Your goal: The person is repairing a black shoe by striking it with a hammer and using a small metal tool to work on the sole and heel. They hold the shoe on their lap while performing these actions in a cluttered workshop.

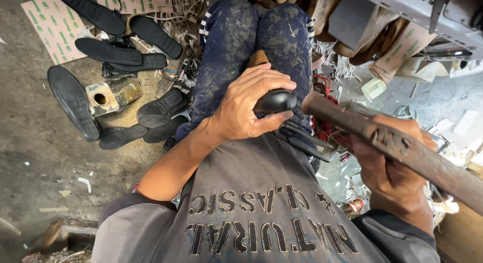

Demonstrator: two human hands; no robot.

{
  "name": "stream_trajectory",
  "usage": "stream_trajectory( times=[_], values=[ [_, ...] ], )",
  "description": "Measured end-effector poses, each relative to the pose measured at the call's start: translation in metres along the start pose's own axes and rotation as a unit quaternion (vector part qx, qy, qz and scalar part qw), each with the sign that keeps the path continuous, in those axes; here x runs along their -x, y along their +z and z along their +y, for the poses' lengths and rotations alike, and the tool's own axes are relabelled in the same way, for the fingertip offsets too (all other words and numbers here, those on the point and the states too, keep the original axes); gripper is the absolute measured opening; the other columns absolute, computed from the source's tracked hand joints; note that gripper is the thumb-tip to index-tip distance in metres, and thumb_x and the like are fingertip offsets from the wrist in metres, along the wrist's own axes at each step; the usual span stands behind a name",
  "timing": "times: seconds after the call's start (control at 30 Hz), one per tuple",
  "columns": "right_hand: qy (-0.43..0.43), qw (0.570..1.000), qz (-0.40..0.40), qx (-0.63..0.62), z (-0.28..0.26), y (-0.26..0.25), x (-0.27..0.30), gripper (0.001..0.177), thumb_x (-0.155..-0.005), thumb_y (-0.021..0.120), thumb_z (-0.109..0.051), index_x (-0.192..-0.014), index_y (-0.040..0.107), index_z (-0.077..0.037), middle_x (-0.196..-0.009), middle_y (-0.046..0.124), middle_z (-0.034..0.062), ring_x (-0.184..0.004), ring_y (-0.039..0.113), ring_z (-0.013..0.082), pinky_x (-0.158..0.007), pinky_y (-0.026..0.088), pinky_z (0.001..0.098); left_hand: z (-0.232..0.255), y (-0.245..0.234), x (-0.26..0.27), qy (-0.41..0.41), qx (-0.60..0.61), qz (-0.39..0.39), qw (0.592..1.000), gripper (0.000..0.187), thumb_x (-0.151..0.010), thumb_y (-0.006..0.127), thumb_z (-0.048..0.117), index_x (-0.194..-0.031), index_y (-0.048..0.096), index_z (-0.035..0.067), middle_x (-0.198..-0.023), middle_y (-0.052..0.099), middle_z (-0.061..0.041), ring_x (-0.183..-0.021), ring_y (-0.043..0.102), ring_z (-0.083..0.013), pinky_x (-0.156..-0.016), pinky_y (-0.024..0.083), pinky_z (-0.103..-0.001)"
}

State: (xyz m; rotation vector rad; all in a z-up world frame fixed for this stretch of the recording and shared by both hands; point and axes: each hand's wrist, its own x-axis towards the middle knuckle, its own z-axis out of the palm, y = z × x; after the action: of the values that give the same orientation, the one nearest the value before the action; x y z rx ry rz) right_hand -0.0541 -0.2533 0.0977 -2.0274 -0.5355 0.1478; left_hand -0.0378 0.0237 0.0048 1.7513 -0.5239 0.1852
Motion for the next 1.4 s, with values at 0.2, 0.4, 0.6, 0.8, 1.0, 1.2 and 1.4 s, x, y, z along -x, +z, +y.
stream_trajectory(
  times=[0.2,0.4,0.6,0.8,1.0,1.2,1.4],
  values=[
    [-0.024,0.972,-0.093,0.215,-0.025,0.010,-0.031,0.009,-0.107,0.058,-0.008,-0.109,0.063,-0.001,-0.095,0.070,0.0057,-0.064,0.063,0.0163,-0.053,0.040,0.0334,-0.007,0.000,0.001,0.021,-0.007,0.003,1.000,0.037,-0.099,0.074,0.024,-0.124,0.060,0.001,-0.117,0.070,-0.013,-0.110,0.071,-0.0333,-0.112,0.050,-0.051],
    [0.004,0.991,-0.121,0.063,-0.049,0.015,-0.056,0.018,-0.104,0.053,0.009,-0.093,0.061,-0.003,-0.074,0.065,0.0015,-0.054,0.060,0.0083,-0.051,0.046,0.0225,-0.009,-0.003,0.000,0.019,0.001,-0.009,1.000,0.037,-0.097,0.071,0.023,-0.125,0.059,0.002,-0.119,0.069,-0.011,-0.111,0.071,-0.0335,-0.113,0.051,-0.054],
    [0.075,0.969,0.123,-0.200,-0.018,0.024,-0.031,0.042,-0.093,0.050,-0.015,-0.057,0.027,-0.009,-0.057,0.028,0.0013,-0.045,0.030,0.0092,-0.044,0.026,0.0294,-0.009,-0.003,-0.003,0.004,0.005,0.012,1.000,0.033,-0.100,0.071,0.024,-0.121,0.062,0.001,-0.116,0.071,-0.013,-0.108,0.073,-0.0322,-0.111,0.053,-0.051],
    [-0.035,0.981,-0.018,0.190,-0.036,0.007,-0.050,0.021,-0.102,0.055,-0.011,-0.080,0.057,-0.010,-0.072,0.053,-0.0012,-0.060,0.048,0.0137,-0.061,0.039,0.0276,-0.012,-0.002,-0.007,-0.014,0.004,0.002,1.000,0.033,-0.096,0.074,0.020,-0.120,0.062,0.001,-0.117,0.070,-0.011,-0.109,0.072,-0.0309,-0.112,0.052,-0.050],
    [0.004,0.982,-0.105,0.159,-0.020,0.011,-0.055,0.027,-0.107,0.048,-0.026,-0.090,0.063,-0.011,-0.072,0.061,-0.0019,-0.054,0.053,0.0110,-0.049,0.039,0.0269,-0.017,-0.001,-0.010,0.010,-0.017,0.005,1.000,0.040,-0.098,0.070,0.027,-0.120,0.061,-0.005,-0.116,0.070,-0.019,-0.109,0.071,-0.0356,-0.110,0.054,-0.052],
    [-0.004,0.988,-0.092,0.122,0.004,0.022,-0.043,0.014,-0.107,0.055,-0.013,-0.112,0.057,0.000,-0.084,0.067,0.0070,-0.056,0.061,0.0169,-0.048,0.052,0.0323,-0.016,-0.003,-0.011,-0.023,0.005,-0.023,0.999,0.034,-0.095,0.070,0.020,-0.124,0.060,0.004,-0.115,0.071,-0.011,-0.110,0.072,-0.0321,-0.115,0.051,-0.053],
    [0.038,0.981,0.121,-0.146,0.023,0.036,-0.018,0.027,-0.106,0.051,-0.004,-0.127,0.034,-0.006,-0.071,0.053,0.0152,-0.055,0.056,0.0243,-0.054,0.050,0.0388,-0.015,-0.008,-0.013,-0.009,0.027,0.000,1.000,0.032,-0.102,0.067,0.027,-0.121,0.061,0.002,-0.110,0.070,-0.015,-0.100,0.071,-0.0319,-0.098,0.058,-0.044]
  ],
)
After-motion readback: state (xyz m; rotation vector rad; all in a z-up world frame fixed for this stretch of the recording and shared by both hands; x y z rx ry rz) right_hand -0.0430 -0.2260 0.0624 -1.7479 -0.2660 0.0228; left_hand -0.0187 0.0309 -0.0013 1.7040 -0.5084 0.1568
